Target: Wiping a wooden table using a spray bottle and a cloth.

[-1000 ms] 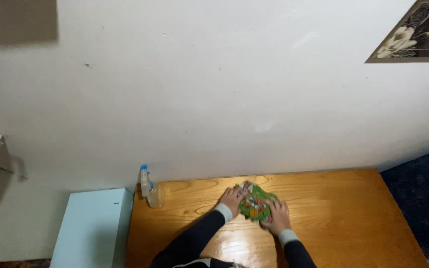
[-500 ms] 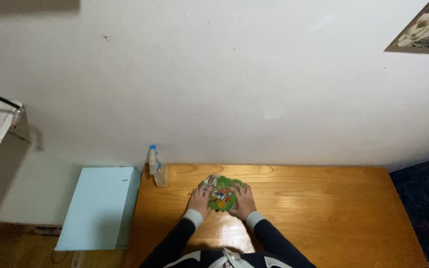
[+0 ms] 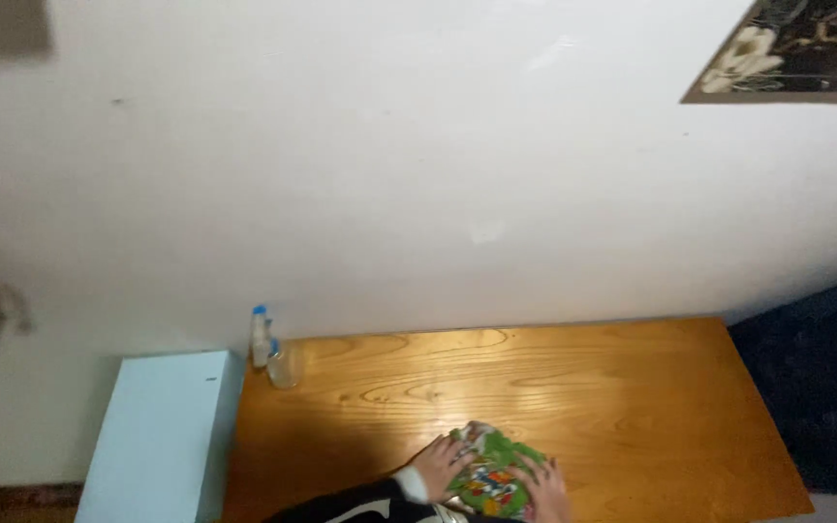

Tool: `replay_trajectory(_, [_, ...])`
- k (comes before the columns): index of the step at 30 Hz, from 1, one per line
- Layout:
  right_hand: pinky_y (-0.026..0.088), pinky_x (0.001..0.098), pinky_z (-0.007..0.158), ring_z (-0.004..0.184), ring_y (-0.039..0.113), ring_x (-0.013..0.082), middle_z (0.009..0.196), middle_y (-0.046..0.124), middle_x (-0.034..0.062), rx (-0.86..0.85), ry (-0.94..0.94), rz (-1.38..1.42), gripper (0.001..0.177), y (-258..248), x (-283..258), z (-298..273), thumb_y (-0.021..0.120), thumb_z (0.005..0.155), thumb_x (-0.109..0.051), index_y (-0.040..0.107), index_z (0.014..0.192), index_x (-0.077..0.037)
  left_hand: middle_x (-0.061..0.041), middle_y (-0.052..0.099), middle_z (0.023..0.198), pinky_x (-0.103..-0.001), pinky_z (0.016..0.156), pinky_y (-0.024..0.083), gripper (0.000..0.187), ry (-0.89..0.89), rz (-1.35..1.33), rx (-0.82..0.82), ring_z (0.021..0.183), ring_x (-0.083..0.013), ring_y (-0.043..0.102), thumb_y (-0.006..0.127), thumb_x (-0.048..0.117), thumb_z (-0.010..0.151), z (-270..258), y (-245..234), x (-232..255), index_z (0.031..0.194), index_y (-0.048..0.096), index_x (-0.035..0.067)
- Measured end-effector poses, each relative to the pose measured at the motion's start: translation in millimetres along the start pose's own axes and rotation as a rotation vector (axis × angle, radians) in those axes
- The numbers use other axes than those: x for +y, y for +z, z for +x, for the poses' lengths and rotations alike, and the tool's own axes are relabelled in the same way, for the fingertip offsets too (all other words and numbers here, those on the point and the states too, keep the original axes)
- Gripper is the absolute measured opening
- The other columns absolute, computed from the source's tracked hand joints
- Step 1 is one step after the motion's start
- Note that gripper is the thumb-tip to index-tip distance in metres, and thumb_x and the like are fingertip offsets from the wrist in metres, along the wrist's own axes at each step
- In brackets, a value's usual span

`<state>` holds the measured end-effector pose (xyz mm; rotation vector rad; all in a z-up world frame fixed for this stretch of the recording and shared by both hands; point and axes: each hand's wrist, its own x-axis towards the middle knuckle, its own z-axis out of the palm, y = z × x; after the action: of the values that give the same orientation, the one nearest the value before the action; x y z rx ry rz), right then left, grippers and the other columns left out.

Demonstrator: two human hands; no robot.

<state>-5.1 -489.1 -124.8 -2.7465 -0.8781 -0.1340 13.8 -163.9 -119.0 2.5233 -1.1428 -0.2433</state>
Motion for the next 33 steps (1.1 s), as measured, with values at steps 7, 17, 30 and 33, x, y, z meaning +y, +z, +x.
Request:
replay_trajectory(7, [0.015, 0.0622, 0.123, 0.139, 0.037, 0.039, 0.148, 0.044, 0.0055, 0.078, 0.575, 0.155, 0.107, -72.7, 51.5, 41.5, 0.097, 0.043, -0.037, 0.05, 0.14, -0.032, -0.024, 0.027, 0.163, -0.057, 0.121, 0.017, 0.086, 0.037, 0.14, -0.226, 0.146, -0.0467, 0.028, 0.062, 0.047, 0.092, 173.3, -77.2, -8.6, 0.162, 0.023, 0.015])
replay_trajectory(17, [0.037, 0.0503, 0.115, 0.131, 0.044, 0.0374, 0.144, 0.051, 0.006, 0.132, 0.538, 0.157, 0.092, -98.9, 68.1, 194.2, 0.094, 0.049, -0.034, 0.055, 0.132, -0.028, -0.021, 0.033, 0.159, -0.054, 0.122, 0.018, 0.081, -0.331, 0.207, -0.113, 0.145, -0.0405, 0.033, 0.06, 0.039, 0.096, 180.6, -112.1, -66.4, 0.163, 0.024, 0.011])
replay_trajectory(30, [0.017, 0.0649, 0.119, 0.139, 0.029, 0.0464, 0.147, 0.042, 0.0147, -0.136, 0.126, 0.31, 0.092, -79.5, -118.9, 183.2, 0.093, 0.055, -0.035, 0.05, 0.135, -0.023, -0.018, 0.026, 0.16, -0.053, 0.12, 0.021, 0.101, -0.743, -0.046, -0.119, 0.143, -0.0433, 0.027, 0.081, 0.037, 0.08, -70.3, -105.6, -48.4, 0.16, 0.021, 0.019])
replay_trajectory(33, [0.019, 0.0653, 0.117, 0.138, 0.025, 0.0507, 0.15, 0.04, 0.0145, -0.19, 0.108, 0.373, 0.097, -50.5, -109.6, 112.5, 0.094, 0.056, -0.025, 0.047, 0.141, -0.026, -0.019, 0.035, 0.156, -0.054, 0.117, 0.029, 0.077, -0.478, -0.057, 0.015, 0.141, -0.0431, 0.035, 0.071, 0.032, 0.091, -92.3, -80.7, 7.6, 0.157, 0.033, 0.018])
